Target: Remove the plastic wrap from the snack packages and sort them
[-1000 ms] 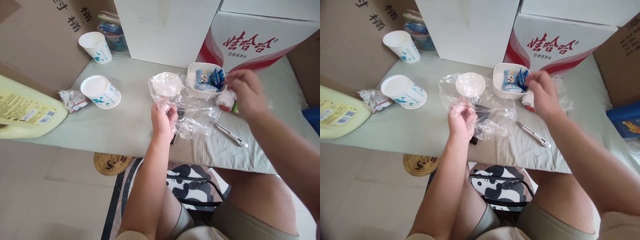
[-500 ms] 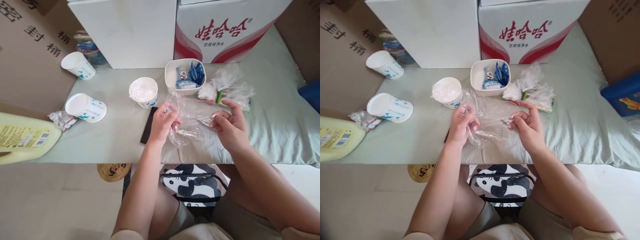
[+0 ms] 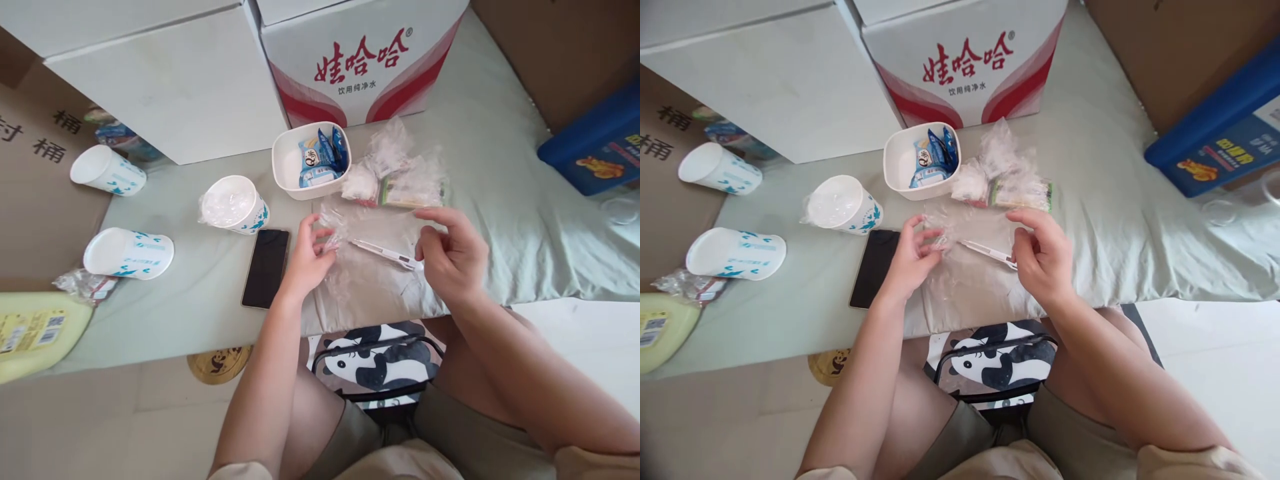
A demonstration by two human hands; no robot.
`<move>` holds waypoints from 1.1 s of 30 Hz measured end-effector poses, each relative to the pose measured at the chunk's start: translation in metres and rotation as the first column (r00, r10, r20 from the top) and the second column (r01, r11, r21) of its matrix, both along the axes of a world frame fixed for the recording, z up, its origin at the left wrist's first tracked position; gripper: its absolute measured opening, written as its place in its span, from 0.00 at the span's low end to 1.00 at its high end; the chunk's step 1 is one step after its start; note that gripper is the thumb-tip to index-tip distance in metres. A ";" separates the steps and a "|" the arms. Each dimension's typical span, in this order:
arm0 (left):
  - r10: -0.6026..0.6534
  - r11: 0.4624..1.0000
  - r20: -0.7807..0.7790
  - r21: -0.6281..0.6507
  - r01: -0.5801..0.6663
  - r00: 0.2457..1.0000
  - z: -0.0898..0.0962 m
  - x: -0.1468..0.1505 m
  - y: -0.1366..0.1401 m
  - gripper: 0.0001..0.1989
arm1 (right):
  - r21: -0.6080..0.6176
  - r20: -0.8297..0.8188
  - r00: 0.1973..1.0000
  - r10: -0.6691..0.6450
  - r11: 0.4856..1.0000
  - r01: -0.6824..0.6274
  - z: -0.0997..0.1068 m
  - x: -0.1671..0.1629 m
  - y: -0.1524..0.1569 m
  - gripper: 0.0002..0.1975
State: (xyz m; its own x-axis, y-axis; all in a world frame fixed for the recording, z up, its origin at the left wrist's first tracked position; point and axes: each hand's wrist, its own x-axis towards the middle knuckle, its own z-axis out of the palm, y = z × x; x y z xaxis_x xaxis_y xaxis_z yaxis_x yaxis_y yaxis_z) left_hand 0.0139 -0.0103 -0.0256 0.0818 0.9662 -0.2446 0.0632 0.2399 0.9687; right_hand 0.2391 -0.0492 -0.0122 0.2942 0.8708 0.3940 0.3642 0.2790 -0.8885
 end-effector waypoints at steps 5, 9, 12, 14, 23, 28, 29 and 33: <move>0.285 0.958 0.260 -0.047 -0.283 0.922 0.011 -0.013 0.006 0.16 | 0.053 -0.025 0.993 -0.118 0.991 0.119 0.005 0.008 0.000 0.13; 0.302 0.953 0.407 -0.134 -0.271 0.862 0.019 -0.023 0.004 0.22 | 0.023 -0.027 0.995 -0.096 0.995 0.097 0.002 0.010 0.000 0.13; 0.089 0.987 0.311 -0.152 -0.043 0.946 0.018 -0.021 -0.002 0.28 | 0.035 0.038 0.998 -0.041 0.999 0.040 -0.004 0.009 0.000 0.11; -0.001 0.989 0.176 -0.148 0.028 0.984 0.015 -0.018 -0.005 0.28 | 0.048 0.063 0.998 -0.031 0.998 0.028 -0.006 0.008 0.000 0.11; 0.194 0.977 0.023 -0.092 -0.191 0.981 0.015 -0.039 -0.002 0.12 | -0.066 -0.176 0.969 -0.173 0.984 0.163 0.001 0.006 0.013 0.06; 0.156 0.984 0.076 0.077 -0.162 0.985 0.019 -0.053 -0.007 0.33 | -0.142 -0.314 0.942 -0.118 0.987 0.076 -0.002 0.004 0.017 0.07; 0.107 0.990 0.060 0.084 -0.111 0.992 0.018 -0.054 -0.008 0.32 | -0.150 -0.316 0.944 -0.097 0.987 0.051 -0.004 0.005 0.018 0.07; 0.079 0.988 -0.008 0.135 -0.078 0.997 0.013 -0.060 -0.008 0.11 | -0.173 -0.220 0.974 -0.046 0.985 0.007 -0.010 0.009 0.022 0.08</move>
State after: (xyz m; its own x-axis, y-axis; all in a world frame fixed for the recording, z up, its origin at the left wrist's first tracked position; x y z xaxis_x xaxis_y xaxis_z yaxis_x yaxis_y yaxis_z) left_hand -0.0461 -0.0178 -0.0130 0.0019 0.9936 -0.1129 0.0626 0.1126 0.9917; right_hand 0.2484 -0.0276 -0.0227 0.3817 0.9099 0.1626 0.1572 0.1094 -0.9815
